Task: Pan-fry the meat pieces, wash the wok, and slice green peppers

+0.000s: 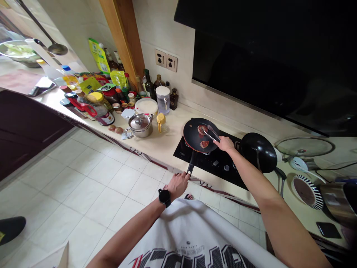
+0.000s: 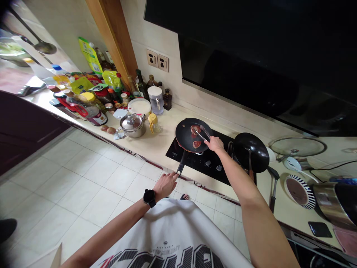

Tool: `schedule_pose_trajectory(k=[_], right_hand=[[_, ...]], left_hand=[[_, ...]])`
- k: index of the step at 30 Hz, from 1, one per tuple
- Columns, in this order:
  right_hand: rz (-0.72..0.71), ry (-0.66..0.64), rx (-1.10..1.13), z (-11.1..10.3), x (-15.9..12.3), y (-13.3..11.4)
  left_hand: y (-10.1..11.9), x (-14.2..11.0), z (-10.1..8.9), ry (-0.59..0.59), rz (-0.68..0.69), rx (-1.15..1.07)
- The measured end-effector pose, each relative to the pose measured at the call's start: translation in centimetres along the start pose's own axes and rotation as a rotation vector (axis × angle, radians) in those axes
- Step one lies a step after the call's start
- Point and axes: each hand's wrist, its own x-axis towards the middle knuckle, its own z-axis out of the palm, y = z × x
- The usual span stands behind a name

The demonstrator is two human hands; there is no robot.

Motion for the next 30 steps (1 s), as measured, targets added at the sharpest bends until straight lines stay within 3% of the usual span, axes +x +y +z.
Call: schedule_pose_trajectory(k=[30], right_hand=[[-0.053,0.029,-0.123,-0.6,-1.6,-1.0]], left_hand=[[0.2,0.1,-0.4,-0.001,-0.006,0.005]])
